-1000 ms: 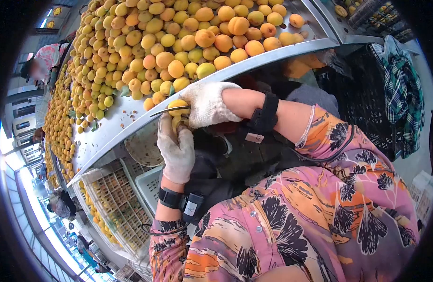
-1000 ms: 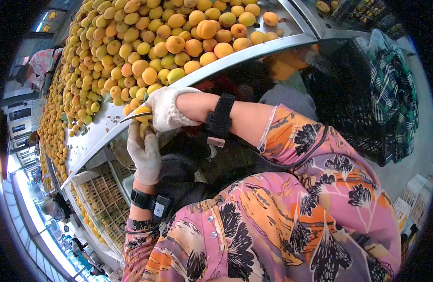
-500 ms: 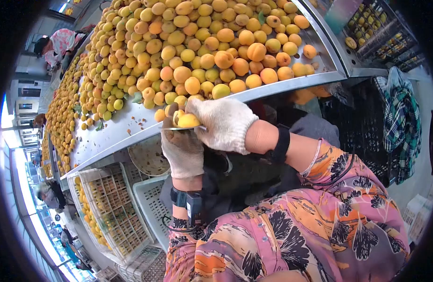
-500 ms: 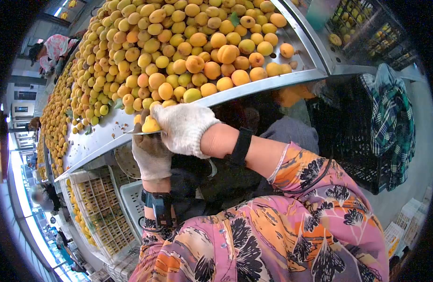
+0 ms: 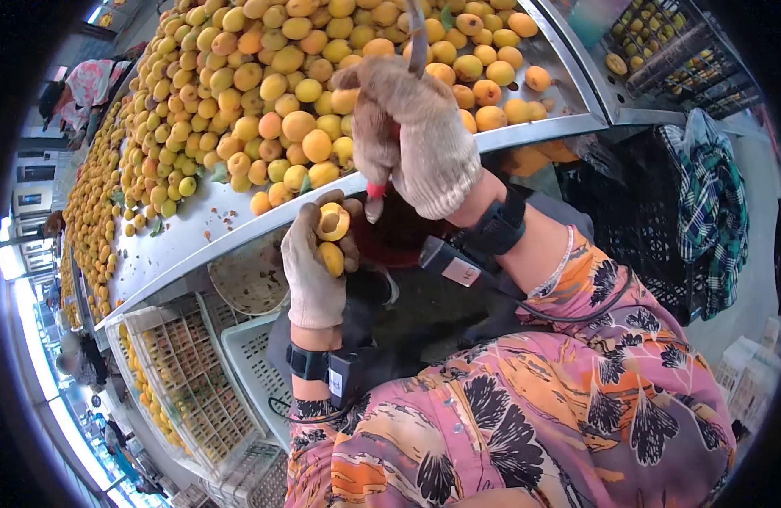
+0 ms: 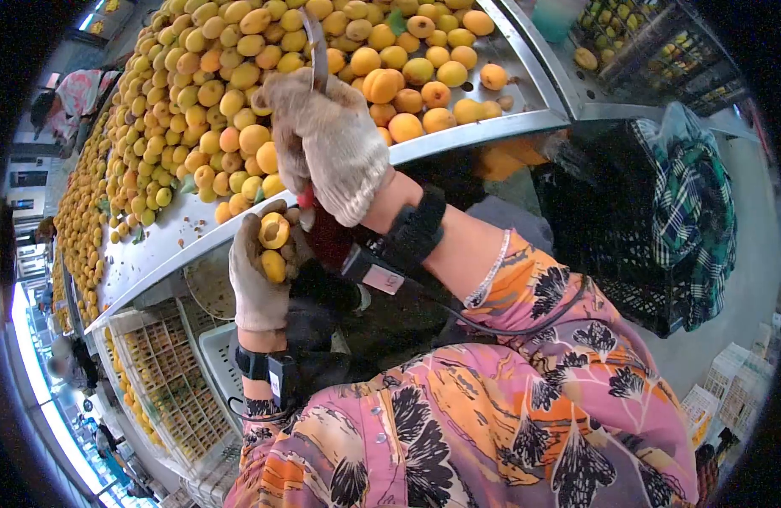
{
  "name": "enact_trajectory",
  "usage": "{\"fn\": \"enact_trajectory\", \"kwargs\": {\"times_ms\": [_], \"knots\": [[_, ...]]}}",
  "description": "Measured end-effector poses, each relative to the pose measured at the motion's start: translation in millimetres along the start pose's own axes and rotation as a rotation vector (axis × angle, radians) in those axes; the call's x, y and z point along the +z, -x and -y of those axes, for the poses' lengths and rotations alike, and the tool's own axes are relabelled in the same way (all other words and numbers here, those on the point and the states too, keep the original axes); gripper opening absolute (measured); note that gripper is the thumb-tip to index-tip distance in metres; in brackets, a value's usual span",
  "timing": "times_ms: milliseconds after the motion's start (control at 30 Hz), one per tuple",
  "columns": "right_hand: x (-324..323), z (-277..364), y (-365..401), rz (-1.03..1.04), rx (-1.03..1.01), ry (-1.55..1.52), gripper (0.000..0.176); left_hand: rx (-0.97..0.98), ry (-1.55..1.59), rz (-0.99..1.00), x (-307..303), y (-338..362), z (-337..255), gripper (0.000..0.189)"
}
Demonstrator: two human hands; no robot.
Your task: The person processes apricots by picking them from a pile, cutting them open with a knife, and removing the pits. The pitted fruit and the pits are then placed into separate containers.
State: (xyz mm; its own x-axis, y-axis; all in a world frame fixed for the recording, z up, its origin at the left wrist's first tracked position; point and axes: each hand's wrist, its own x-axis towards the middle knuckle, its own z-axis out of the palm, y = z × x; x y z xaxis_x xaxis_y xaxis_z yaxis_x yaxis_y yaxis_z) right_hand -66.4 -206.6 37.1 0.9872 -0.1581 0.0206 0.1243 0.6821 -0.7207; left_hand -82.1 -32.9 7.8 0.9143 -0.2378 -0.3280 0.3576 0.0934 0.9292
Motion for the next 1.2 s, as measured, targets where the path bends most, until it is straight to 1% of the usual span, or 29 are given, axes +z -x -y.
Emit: {"fn": "enact_trajectory", "kwargs": {"times_ms": [67,100,133,167,233,400,467,500,533,600,633,667,700,733,767,800,833,867,933,967,1000,1033,1067,1100,1133,1167,1200], "knots": [[-1,0,-3,-0.088,-0.031,-0.168,0.034,0.02,-0.034,0.057,1,7,3,0.048],[-1,0,-2,-0.076,-0.084,-0.155,0.037,0.014,-0.019,0.089,3,10,4,0.049],[1,1,0,-0.084,-0.088,-0.152,0.037,0.007,-0.004,0.12,5,13,2,0.052],[3,1,2,-0.075,-0.108,-0.132,0.037,0.04,0.032,0.12,14,17,-4,0.055],[5,-1,3,-0.054,-0.138,-0.115,0.037,0.026,0.011,0.132,14,15,-4,0.055],[3,-1,5,-0.015,-0.109,-0.149,0.034,-0.012,-0.029,0.191,6,13,-3,0.057],[4,-1,7,-0.017,-0.091,-0.17,0.032,0.031,-0.065,0.15,4,11,1,0.058],[5,0,9,-0.015,-0.083,-0.171,0.031,0.088,-0.163,0.148,8,11,-3,0.055],[6,-1,10,-0.014,-0.075,-0.172,0.03,0.086,-0.164,0.149,10,10,-1,0.055],[9,-3,11,-0.015,-0.109,-0.175,0.029,0.179,-0.296,0.075,12,9,6,0.051],[11,-2,13,-0.014,-0.148,-0.125,0.029,0.225,-0.362,0.038,12,8,8,0.049],[12,-2,14,-0.012,-0.188,-0.074,0.029,0.223,-0.363,0.039,11,7,7,0.049],[12,-2,14,-0.015,-0.187,-0.074,0.029,0.158,-0.393,0.048,9,5,5,0.048],[14,-6,13,-0.002,-0.191,-0.069,0.028,0.095,-0.422,0.058,4,2,5,0.06],[14,-7,13,0.01,-0.193,-0.065,0.028,0.093,-0.422,0.059,5,1,6,0.06],[13,-7,13,0.008,-0.191,-0.066,0.028,0.168,-0.446,0.052,7,1,9,0.04],[13,-6,13,0.006,-0.205,-0.064,0.026,0.244,-0.47,0.044,8,0,12,0.047],[14,-6,13,0.004,-0.22,-0.062,0.025,0.242,-0.47,0.044,8,-2,15,0.047],[18,-7,11,-0.021,-0.241,-0.07,0.023,0.404,-0.664,0.075,9,-4,20,0.049],[20,-7,10,-0.044,-0.264,-0.077,0.022,0.401,-0.664,0.074,13,-5,21,0.049],[20,-9,10,-0.046,-0.261,-0.078,0.022,0.373,-0.567,0.028,19,-6,22,0.052],[20,-10,10,-0.013,-0.277,-0.086,0.021,0.345,-0.471,-0.018,25,-6,22,0.056],[19,-9,10,0.019,-0.296,-0.093,0.02,0.343,-0.472,-0.015,29,-5,22,0.056],[17,-7,10,0.017,-0.299,-0.092,0.02,0.185,-0.251,-0.084,33,-5,22,0.06],[15,-4,12,0.06,-0.244,-0.105,0.018,0.026,-0.029,-0.152,35,-5,21,0.063],[13,-1,15,0.104,-0.187,-0.118,0.015,0.022,-0.229,-0.012,28,-2,12,0.069],[10,2,16,0.105,-0.184,-0.12,0.015,0.02,-0.228,-0.016,25,-3,12,0.069]]}}
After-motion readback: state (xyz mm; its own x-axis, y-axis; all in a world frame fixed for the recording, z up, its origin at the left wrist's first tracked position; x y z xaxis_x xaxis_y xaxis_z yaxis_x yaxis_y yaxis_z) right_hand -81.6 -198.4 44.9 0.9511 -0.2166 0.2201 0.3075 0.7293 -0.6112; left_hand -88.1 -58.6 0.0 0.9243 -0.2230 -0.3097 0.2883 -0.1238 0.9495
